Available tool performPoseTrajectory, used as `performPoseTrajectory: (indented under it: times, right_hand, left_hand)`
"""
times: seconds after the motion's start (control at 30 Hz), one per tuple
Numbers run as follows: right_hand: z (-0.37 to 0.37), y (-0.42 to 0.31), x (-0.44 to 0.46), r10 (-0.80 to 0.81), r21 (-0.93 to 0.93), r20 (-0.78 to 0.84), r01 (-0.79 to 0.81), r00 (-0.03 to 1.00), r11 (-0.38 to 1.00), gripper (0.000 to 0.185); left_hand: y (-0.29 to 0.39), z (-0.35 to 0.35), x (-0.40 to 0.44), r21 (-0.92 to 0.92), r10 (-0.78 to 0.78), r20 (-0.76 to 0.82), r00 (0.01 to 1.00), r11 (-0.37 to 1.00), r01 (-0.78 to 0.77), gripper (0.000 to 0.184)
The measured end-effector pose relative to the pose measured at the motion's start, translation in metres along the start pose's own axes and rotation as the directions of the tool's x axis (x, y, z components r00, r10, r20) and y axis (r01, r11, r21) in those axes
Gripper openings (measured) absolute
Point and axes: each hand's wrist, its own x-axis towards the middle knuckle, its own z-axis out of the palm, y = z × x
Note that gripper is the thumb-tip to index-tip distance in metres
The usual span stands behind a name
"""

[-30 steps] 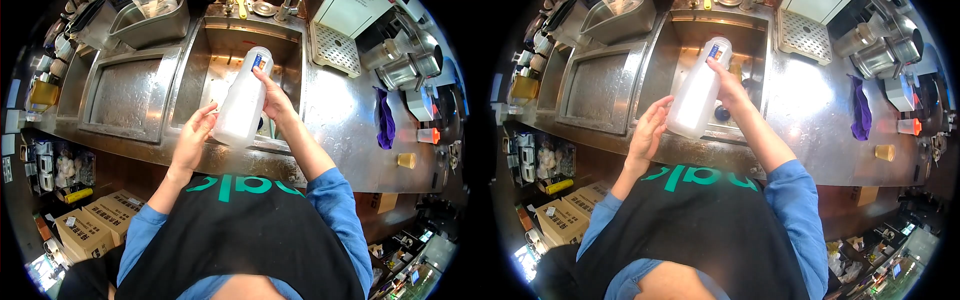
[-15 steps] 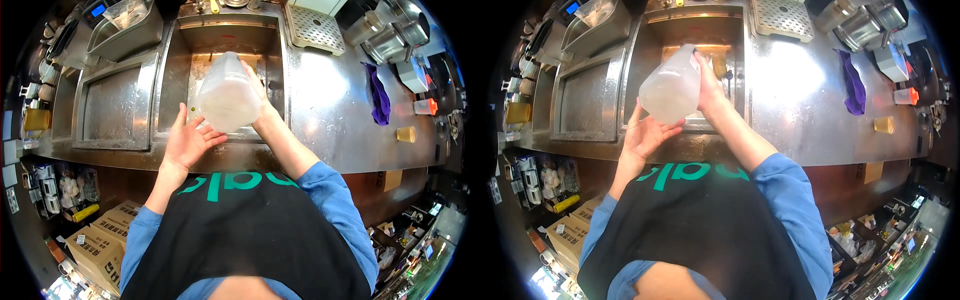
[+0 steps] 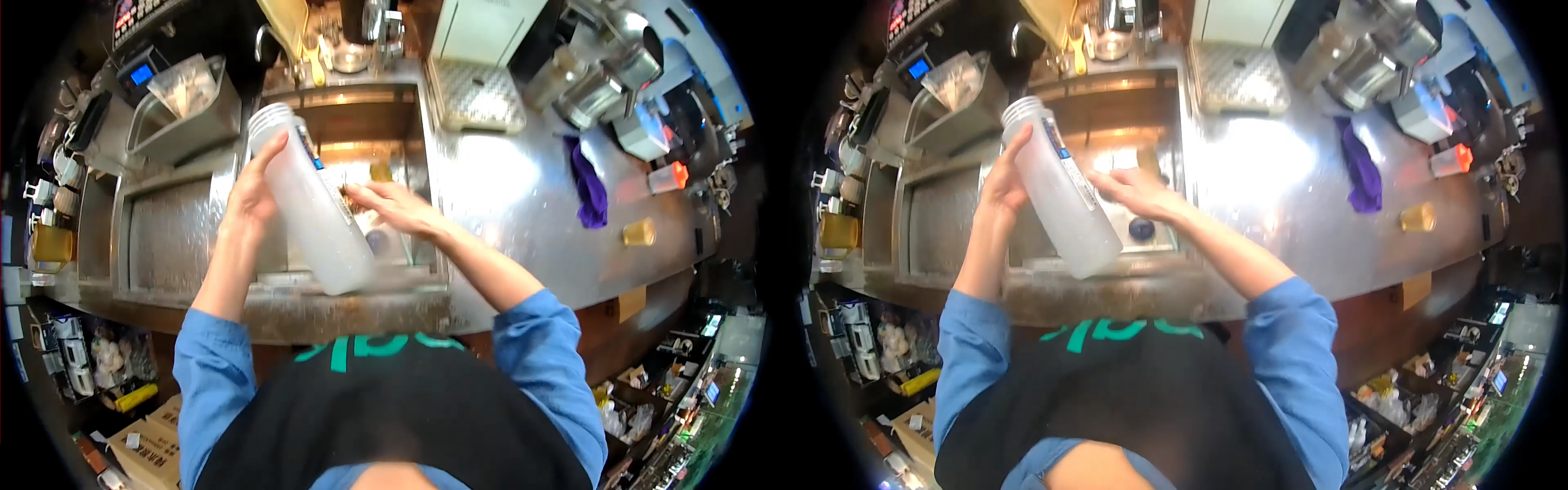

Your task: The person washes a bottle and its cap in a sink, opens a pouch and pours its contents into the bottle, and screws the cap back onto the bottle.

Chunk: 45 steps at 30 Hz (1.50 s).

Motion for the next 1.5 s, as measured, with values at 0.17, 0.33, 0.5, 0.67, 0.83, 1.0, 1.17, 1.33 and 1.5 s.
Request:
performPoseTrajectory:
  times: [0.17,0.33,0.5,0.67,0.83,1.0,1.17,1.33,1.5]
  right_hand:
    - [-0.134,0.004,0.077,-0.482,-0.85,-0.349,-0.055,0.803,0.524,0.037]
    - [-0.186,-0.002,0.178,-0.698,-0.988,-0.147,-0.137,0.701,0.071,0.036]
    - [-0.192,0.01,0.215,-0.59,-0.94,0.012,-0.191,0.807,-0.281,0.02]
    - [-0.169,0.019,0.176,-0.414,-0.96,-0.137,-0.223,0.9,-0.167,0.013]
    - [-0.135,0.028,0.118,-0.422,-0.845,-0.312,-0.046,0.851,0.532,0.023]
    - [-0.04,0.034,0.077,0.064,0.292,-0.331,0.038,0.941,0.956,0.06]
    - [-0.018,0.0,0.062,-0.017,0.076,-0.654,0.088,0.756,0.993,0.097]
    - [-0.037,-0.014,0.072,-0.21,-0.098,-0.529,0.186,0.822,0.978,0.081]
    - [-0.049,0.008,0.093,-0.315,0.046,-0.37,0.356,0.874,0.933,0.068]
  left_hand:
    - [-0.03,0.0,0.026,0.579,0.503,0.086,0.86,0.677,-0.454,0.069]
    - [-0.055,0.025,0.048,0.696,0.549,0.157,0.821,0.528,-0.486,0.077]
    - [-0.049,0.037,0.066,0.721,0.494,0.079,0.866,0.572,-0.392,0.071]
    - [-0.056,0.043,0.076,0.723,0.46,0.123,0.879,0.566,-0.397,0.078]
    - [-0.065,0.044,0.079,0.74,0.396,0.132,0.909,0.571,-0.357,0.08]
    - [-0.073,0.053,0.07,0.768,0.414,0.156,0.897,0.521,-0.373,0.073]
    - [-0.101,0.038,0.045,0.736,0.535,0.322,0.781,0.378,-0.562,0.071]
    - [-0.048,0.029,0.055,0.471,0.3,0.476,0.826,0.706,-0.528,0.077]
    - [-0.035,0.041,0.088,0.447,0.151,0.572,0.806,0.766,-0.461,0.08]
